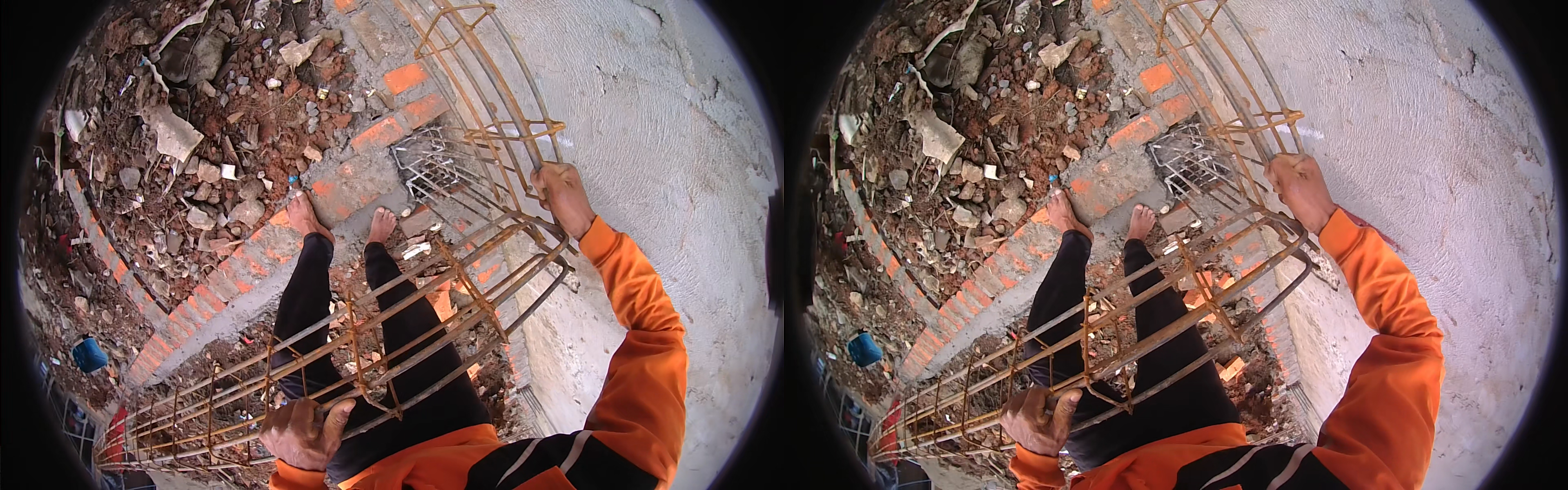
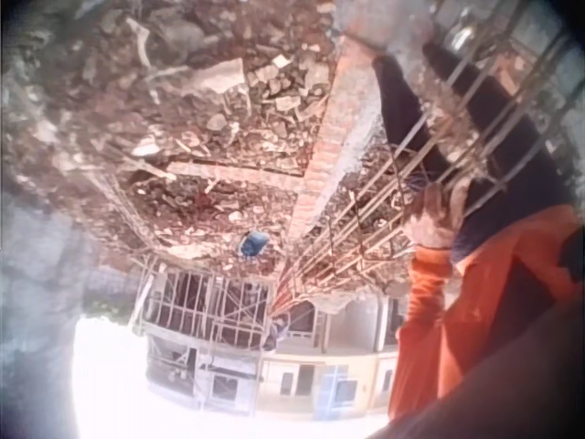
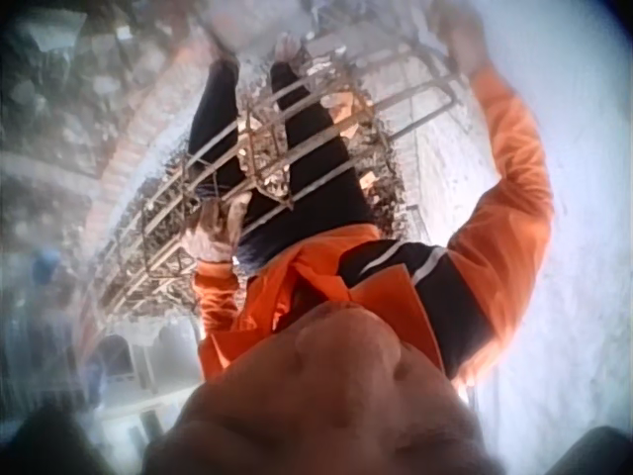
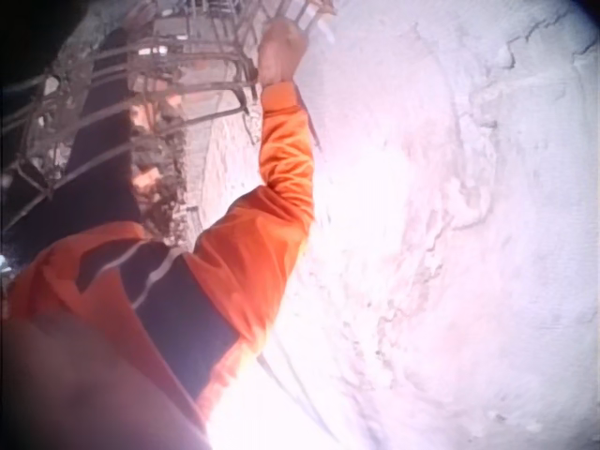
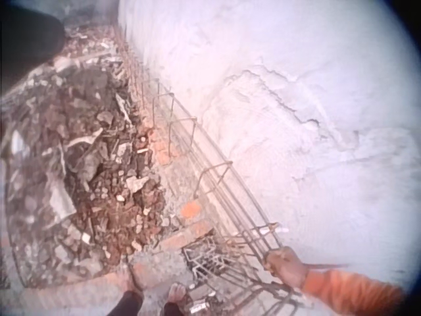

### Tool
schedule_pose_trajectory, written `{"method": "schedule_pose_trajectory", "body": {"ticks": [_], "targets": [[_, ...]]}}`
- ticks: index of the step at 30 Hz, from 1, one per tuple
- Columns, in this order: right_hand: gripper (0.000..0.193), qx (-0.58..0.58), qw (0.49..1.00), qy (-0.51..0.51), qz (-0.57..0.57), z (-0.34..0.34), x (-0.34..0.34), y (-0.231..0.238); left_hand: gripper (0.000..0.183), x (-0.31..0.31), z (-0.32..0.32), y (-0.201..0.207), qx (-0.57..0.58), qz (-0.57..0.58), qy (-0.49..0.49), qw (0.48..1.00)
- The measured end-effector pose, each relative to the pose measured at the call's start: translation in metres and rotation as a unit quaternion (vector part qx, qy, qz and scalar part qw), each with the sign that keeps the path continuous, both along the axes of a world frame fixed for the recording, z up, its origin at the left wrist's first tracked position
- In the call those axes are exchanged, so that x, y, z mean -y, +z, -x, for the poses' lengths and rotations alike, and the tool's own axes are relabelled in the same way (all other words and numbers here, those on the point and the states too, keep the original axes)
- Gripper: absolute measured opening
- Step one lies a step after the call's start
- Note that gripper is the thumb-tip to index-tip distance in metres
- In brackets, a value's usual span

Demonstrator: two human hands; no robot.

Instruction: The person walks across a debris-filled construction site and places a metal rebar cage into a foundation trench. They adjust the cage's position by hand to align it with the existing structure.

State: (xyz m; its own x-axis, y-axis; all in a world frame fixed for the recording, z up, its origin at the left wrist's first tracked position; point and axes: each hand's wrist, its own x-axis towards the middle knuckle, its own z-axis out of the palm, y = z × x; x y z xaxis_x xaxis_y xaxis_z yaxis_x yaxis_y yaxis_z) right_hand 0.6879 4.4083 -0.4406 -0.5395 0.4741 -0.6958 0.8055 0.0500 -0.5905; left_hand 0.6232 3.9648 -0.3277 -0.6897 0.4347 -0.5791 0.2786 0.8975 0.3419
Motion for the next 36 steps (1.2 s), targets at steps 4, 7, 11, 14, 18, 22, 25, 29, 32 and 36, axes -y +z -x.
{"method": "schedule_pose_trajectory", "body": {"ticks": [4,7,11,14,18,22,25,29,32,36], "targets": [[0.022,-0.003,0.999,0.041,-0.001,-0.002,-0.011,-0.005,0.056,-0.008,0.002,0.008,0.025,0.003,0.01,1.0],[0.023,-0.001,0.999,0.047,-0.006,-0.003,-0.017,-0.012,0.056,-0.012,0.003,0.009,0.041,0.007,0.015,0.999],[0.024,-0.001,0.999,0.044,-0.019,-0.006,-0.02,-0.021,0.056,-0.017,0.004,0.004,0.039,0.007,0.026,0.999],[0.025,0.004,0.998,0.037,-0.041,-0.006,-0.017,-0.021,0.055,-0.014,0.007,-0.009,-0.012,-0.044,-0.023,0.999],[0.027,-0.013,0.997,0.029,-0.069,0.0,-0.007,-0.021,0.055,-0.009,0.002,-0.018,-0.016,-0.039,-0.011,0.999],[0.026,0.008,0.999,0.0,-0.04,0.003,-0.008,-0.009,0.057,-0.016,0.0,-0.017,0.051,-0.011,0.03,0.998],[0.027,0.018,0.999,-0.006,-0.03,0.009,-0.007,0.002,0.058,-0.016,0.001,-0.023,0.051,0.003,0.012,0.999],[0.026,0.02,0.998,0.026,-0.055,0.004,-0.013,0.004,0.06,-0.008,0.003,-0.028,0.046,0.014,0.009,0.999],[0.027,0.04,0.997,0.004,-0.063,0.006,-0.018,0.006,0.061,-0.001,0.004,-0.029,0.041,0.023,0.004,0.999],[0.026,0.03,0.998,-0.033,-0.035,0.007,-0.014,0.016,0.06,0.004,0.004,-0.033,0.029,0.014,-0.004,0.999]]}}
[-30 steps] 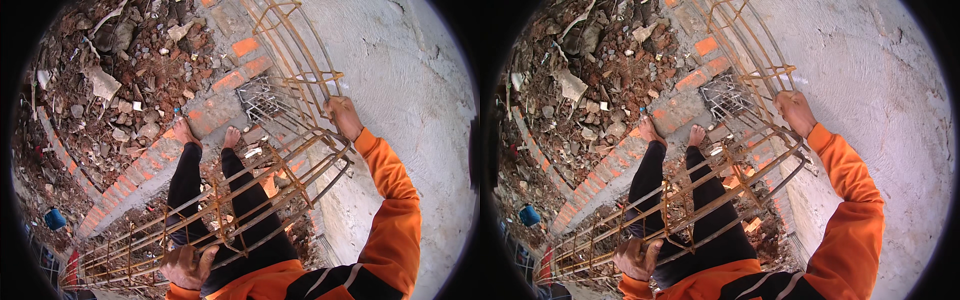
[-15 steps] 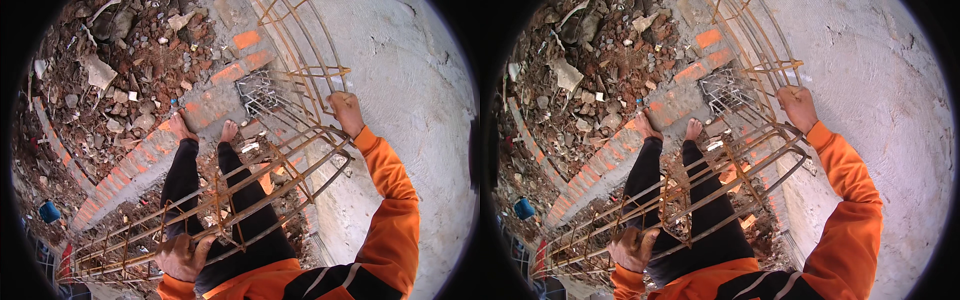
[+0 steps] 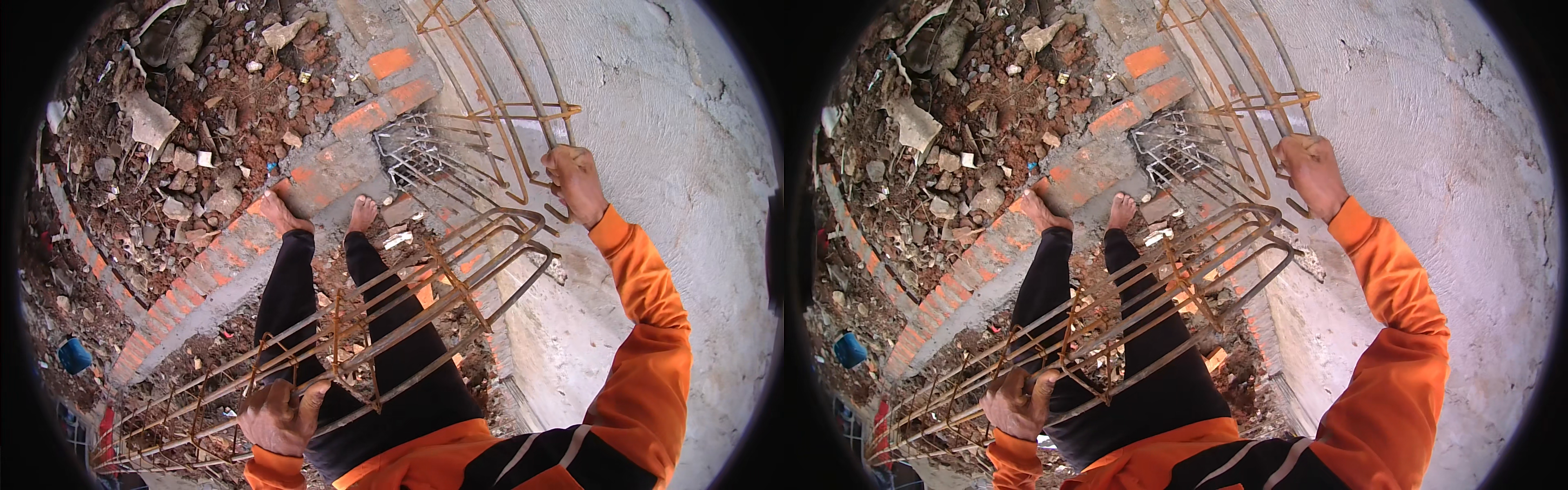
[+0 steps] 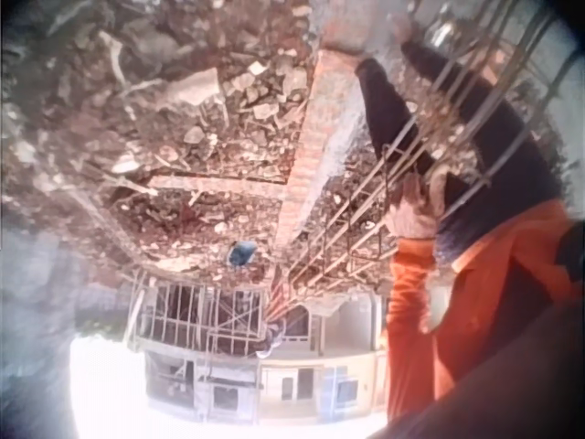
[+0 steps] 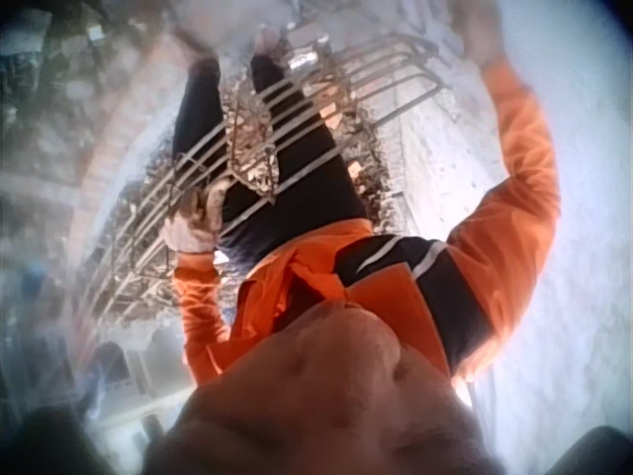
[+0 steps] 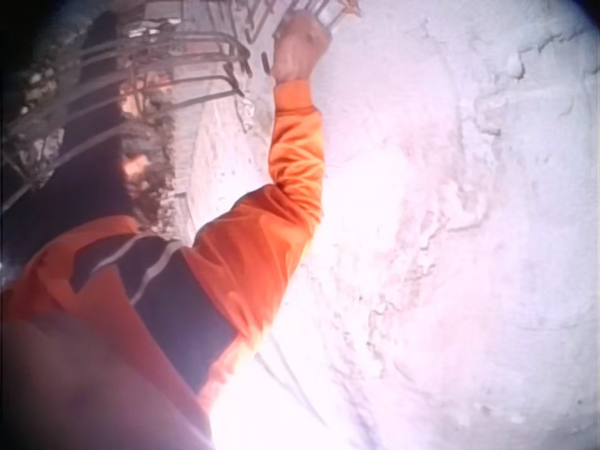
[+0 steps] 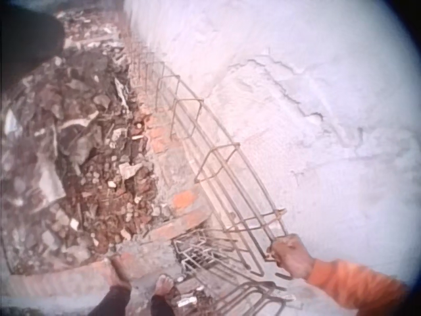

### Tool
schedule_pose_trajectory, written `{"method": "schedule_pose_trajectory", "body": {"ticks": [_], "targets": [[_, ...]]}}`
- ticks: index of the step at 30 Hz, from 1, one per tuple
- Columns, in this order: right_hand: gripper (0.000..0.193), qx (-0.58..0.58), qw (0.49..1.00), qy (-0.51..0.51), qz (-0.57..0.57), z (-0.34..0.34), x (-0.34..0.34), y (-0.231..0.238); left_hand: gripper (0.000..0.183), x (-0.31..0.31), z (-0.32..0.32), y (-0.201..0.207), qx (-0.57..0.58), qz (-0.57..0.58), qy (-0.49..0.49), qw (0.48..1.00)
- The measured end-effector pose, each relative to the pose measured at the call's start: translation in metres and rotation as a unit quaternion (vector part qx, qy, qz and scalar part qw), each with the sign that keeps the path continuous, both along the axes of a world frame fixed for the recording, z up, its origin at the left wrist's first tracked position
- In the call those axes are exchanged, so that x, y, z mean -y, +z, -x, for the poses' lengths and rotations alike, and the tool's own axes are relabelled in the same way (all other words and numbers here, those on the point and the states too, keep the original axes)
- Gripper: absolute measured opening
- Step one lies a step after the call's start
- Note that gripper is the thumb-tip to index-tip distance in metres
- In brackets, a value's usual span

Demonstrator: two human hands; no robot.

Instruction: The person walks across a debris-filled construction site and places a metal rebar cage into a foundation trench. They adjust the cage's position by hand to align it with the existing structure.

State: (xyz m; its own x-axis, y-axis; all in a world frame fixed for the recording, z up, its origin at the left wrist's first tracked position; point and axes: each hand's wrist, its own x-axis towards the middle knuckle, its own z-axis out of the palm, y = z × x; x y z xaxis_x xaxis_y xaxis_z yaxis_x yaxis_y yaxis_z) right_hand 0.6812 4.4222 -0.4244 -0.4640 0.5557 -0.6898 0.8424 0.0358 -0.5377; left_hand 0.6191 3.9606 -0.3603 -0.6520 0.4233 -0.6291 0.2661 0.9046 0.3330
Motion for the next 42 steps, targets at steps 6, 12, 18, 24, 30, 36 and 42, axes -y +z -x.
{"method": "schedule_pose_trajectory", "body": {"ticks": [6,12,18,24,30,36,42], "targets": [[0.027,-0.015,1.0,0.019,0.013,0.007,0.024,0.014,0.057,0.005,-0.008,-0.011,-0.054,-0.033,-0.008,0.998],[0.023,-0.002,0.999,-0.021,0.037,0.011,0.025,0.027,0.057,0.005,-0.01,-0.042,-0.016,0.012,0.009,1.0],[0.025,-0.005,0.998,-0.031,0.049,0.009,0.04,0.028,0.059,-0.005,-0.02,-0.055,0.009,-0.001,0.047,0.999],[0.026,-0.015,0.998,-0.035,0.056,0.009,0.041,0.029,0.058,-0.029,-0.014,-0.053,0.016,-0.017,0.063,0.998],[0.025,-0.031,0.998,-0.031,0.049,0.005,0.033,0.023,0.054,-0.037,-0.013,-0.057,-0.011,-0.009,0.02,1.0],[0.024,-0.012,0.999,-0.024,0.044,0.0,0.018,0.019,0.051,-0.05,-0.013,-0.066,-0.029,-0.027,0.011,0.999],[0.025,-0.008,0.998,-0.023,0.052,0.001,0.006,0.02,0.051,-0.061,-0.014,-0.072,-0.006,-0.015,0.012,1.0]]}}
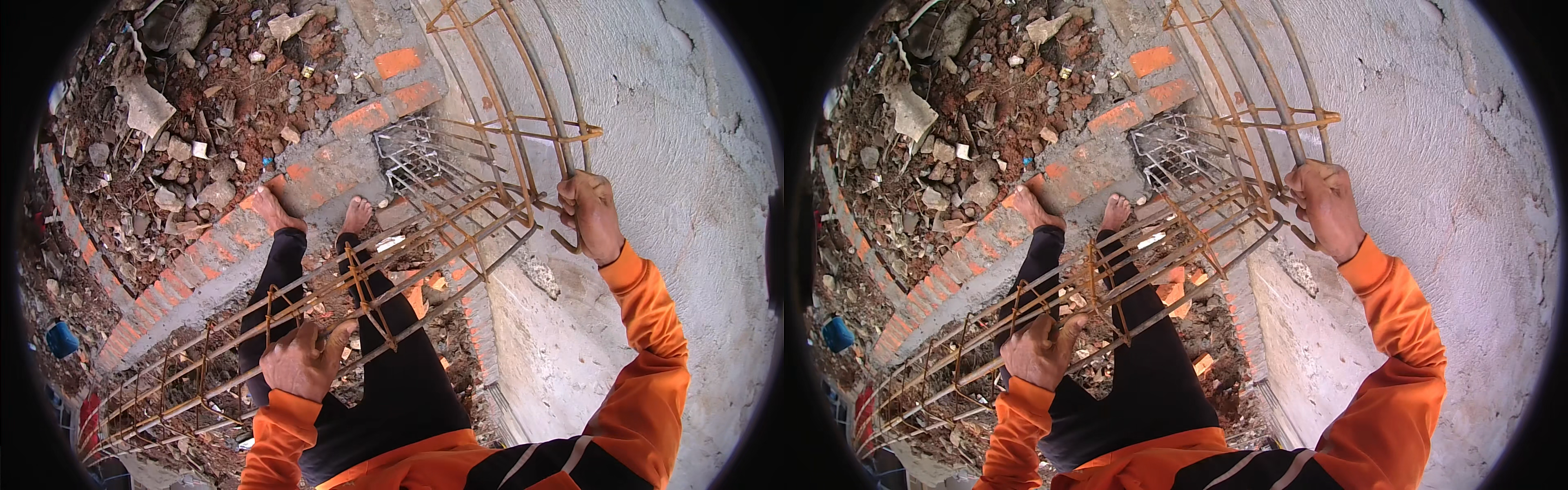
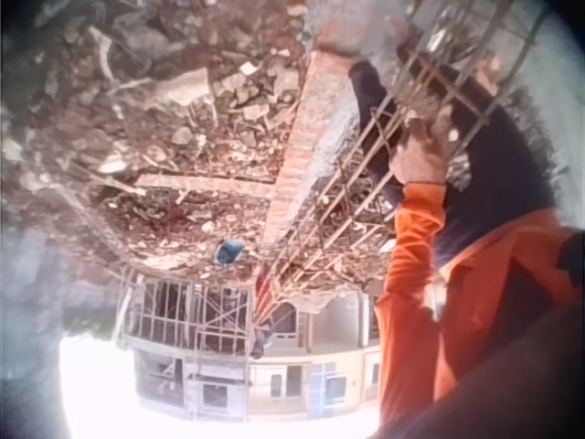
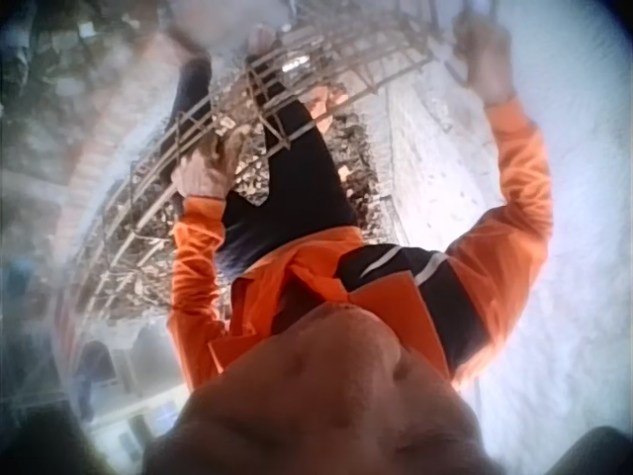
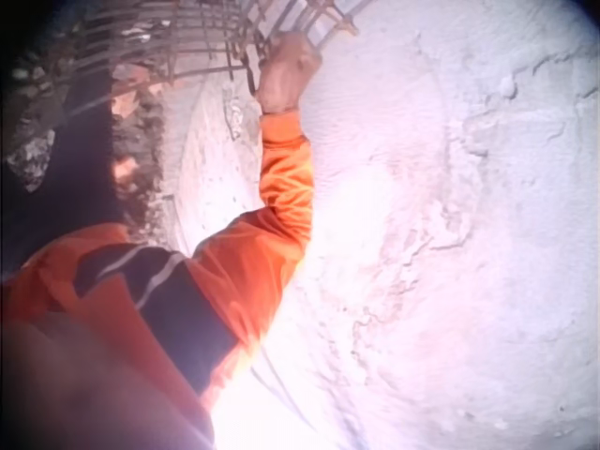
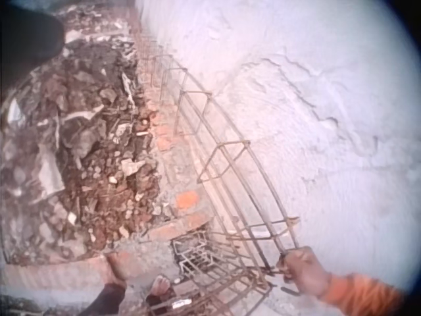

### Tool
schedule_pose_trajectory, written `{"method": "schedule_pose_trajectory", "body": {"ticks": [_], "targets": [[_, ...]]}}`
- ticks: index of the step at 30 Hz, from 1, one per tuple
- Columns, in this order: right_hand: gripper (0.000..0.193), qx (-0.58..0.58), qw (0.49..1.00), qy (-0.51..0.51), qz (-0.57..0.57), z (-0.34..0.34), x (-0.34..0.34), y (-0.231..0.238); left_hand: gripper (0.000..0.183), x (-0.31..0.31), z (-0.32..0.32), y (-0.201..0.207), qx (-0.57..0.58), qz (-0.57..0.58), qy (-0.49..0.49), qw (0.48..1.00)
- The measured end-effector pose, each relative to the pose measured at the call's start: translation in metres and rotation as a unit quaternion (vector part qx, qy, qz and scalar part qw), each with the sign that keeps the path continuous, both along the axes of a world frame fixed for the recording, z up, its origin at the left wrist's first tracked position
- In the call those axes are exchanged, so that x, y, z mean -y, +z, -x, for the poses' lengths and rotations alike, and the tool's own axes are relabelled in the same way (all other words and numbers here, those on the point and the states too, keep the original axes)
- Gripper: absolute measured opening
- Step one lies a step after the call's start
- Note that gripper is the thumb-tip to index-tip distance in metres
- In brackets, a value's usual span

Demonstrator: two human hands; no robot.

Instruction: The person walks across a debris-filled construction site and places a metal rebar cage into a foundation trench. They adjust the cage's position by hand to align it with the existing structure.

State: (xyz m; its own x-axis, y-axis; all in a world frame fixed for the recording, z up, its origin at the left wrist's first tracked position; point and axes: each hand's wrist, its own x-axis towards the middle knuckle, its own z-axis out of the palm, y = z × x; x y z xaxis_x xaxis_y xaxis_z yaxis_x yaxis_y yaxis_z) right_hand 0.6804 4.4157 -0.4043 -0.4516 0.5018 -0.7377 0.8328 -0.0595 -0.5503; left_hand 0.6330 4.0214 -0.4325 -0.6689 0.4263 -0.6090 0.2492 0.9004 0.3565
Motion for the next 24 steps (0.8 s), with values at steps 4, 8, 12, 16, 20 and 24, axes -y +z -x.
{"method": "schedule_pose_trajectory", "body": {"ticks": [4,8,12,16,20,24], "targets": [[0.025,-0.017,1.0,0.009,-0.021,0.001,-0.004,-0.007,0.049,-0.008,-0.001,-0.003,-0.004,-0.005,-0.007,1.0],[0.025,-0.024,0.999,-0.011,-0.019,-0.002,-0.008,-0.011,0.046,-0.016,-0.003,-0.005,-0.01,-0.007,-0.016,1.0],[0.025,-0.027,0.999,-0.013,-0.012,-0.004,-0.016,-0.012,0.049,-0.021,-0.007,-0.009,-0.011,0.003,-0.032,0.999],[0.025,-0.03,0.999,-0.004,-0.029,-0.006,-0.018,-0.016,0.049,-0.023,-0.011,-0.014,-0.022,-0.013,-0.036,0.999],[0.026,-0.041,0.998,0.013,-0.038,-0.005,-0.013,-0.024,0.049,-0.021,-0.014,-0.016,-0.022,-0.013,-0.037,0.999],[0.026,-0.021,0.998,0.027,-0.051,-0.006,-0.012,-0.027,0.048,-0.017,-0.012,-0.017,-0.023,-0.012,-0.037,0.999]]}}
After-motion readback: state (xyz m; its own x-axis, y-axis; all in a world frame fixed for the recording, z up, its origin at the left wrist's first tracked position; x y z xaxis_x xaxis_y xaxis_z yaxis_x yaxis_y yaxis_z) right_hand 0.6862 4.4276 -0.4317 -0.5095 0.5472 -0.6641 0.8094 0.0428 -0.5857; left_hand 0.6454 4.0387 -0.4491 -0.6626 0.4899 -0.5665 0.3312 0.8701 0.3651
